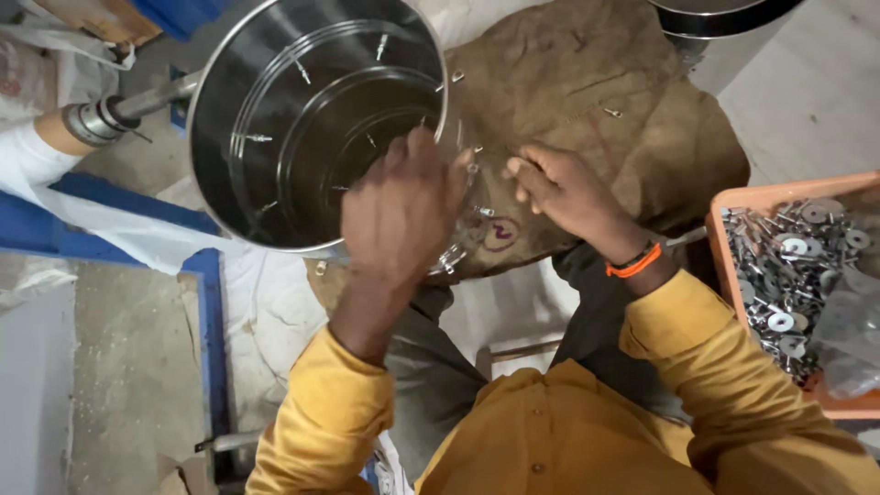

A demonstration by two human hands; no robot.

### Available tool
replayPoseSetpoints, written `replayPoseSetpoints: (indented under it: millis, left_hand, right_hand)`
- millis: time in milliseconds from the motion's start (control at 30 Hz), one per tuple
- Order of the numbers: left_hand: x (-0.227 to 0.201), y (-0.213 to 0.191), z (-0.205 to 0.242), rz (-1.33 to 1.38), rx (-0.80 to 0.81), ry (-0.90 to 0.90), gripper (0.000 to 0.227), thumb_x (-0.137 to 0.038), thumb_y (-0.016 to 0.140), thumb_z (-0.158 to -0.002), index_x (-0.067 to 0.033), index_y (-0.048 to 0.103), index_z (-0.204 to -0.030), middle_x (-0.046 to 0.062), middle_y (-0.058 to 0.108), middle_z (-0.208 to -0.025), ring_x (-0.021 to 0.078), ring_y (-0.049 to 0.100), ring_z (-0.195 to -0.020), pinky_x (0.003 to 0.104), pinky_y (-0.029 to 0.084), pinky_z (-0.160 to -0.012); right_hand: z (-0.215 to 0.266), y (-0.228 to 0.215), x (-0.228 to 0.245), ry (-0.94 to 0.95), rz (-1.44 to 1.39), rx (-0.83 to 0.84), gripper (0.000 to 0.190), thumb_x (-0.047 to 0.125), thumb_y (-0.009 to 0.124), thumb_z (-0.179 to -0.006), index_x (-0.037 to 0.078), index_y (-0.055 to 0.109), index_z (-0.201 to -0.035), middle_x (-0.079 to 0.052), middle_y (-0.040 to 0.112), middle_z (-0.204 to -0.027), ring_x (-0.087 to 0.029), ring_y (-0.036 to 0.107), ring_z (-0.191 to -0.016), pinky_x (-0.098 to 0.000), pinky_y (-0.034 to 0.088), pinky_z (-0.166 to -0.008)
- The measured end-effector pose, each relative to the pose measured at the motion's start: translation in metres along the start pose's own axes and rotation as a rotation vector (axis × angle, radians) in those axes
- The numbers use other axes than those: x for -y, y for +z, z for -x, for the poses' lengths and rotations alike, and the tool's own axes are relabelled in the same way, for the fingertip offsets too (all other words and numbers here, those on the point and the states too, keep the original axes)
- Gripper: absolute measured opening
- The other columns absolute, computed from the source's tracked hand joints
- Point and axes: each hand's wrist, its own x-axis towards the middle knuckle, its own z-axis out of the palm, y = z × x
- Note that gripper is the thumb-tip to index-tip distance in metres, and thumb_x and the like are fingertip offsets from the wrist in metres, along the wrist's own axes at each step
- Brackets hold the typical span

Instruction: The person assembles a cylindrical metal container by inserting bolts through pre-drilled holes and securing them with washers and nuts. They repeatedly reach into a nearby bin to retrieve fasteners, tighten each one by hand, and rotate the container to access different positions.

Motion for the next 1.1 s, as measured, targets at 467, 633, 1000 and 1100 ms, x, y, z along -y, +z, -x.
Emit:
replayPoseSetpoints:
  millis: [467,633,1000,1100]
  left_hand:
    - [0.126,-0.042,0.008,0.371,0.416,-0.106,0.024,-0.024,0.070,-0.097,-0.0010,0.069,-0.090,0.017,0.066,-0.078,0.0292,0.062,-0.059,0.039,0.047,-0.058]
    - [0.113,0.021,-0.054,0.351,0.658,0.246,0.026,-0.017,0.074,-0.086,-0.0080,0.076,-0.110,0.020,0.074,-0.102,0.0381,0.071,-0.094,0.044,0.054,-0.077]
    - [0.124,0.100,-0.077,0.917,1.006,0.263,0.040,-0.013,0.079,-0.078,-0.0014,0.069,-0.114,0.009,0.076,-0.103,0.0154,0.068,-0.092,0.033,0.056,-0.082]
    - [0.124,0.101,-0.077,0.803,1.091,0.079,0.033,-0.013,0.079,-0.080,-0.0021,0.073,-0.110,0.009,0.076,-0.096,0.0145,0.066,-0.085,0.034,0.054,-0.074]
  right_hand:
    - [0.009,0.013,0.050,-0.573,0.743,-0.176,0.039,0.034,0.073,-0.095,0.004,0.062,-0.118,-0.015,0.068,-0.101,-0.033,0.069,-0.080,-0.0411,0.055,-0.065]
    - [0.001,0.020,0.038,-0.666,0.862,-0.217,0.035,0.033,0.071,-0.097,0.005,0.062,-0.115,-0.014,0.067,-0.099,-0.030,0.069,-0.081,-0.0396,0.055,-0.066]
    - [-0.032,0.047,-0.011,0.302,-0.601,0.194,0.033,0.036,0.068,-0.101,0.006,0.063,-0.113,-0.012,0.068,-0.096,-0.027,0.069,-0.076,-0.0357,0.053,-0.063]
    - [-0.037,0.050,-0.012,0.328,-0.733,0.253,0.033,0.037,0.067,-0.102,0.006,0.063,-0.113,-0.011,0.068,-0.096,-0.026,0.069,-0.075,-0.0346,0.053,-0.062]
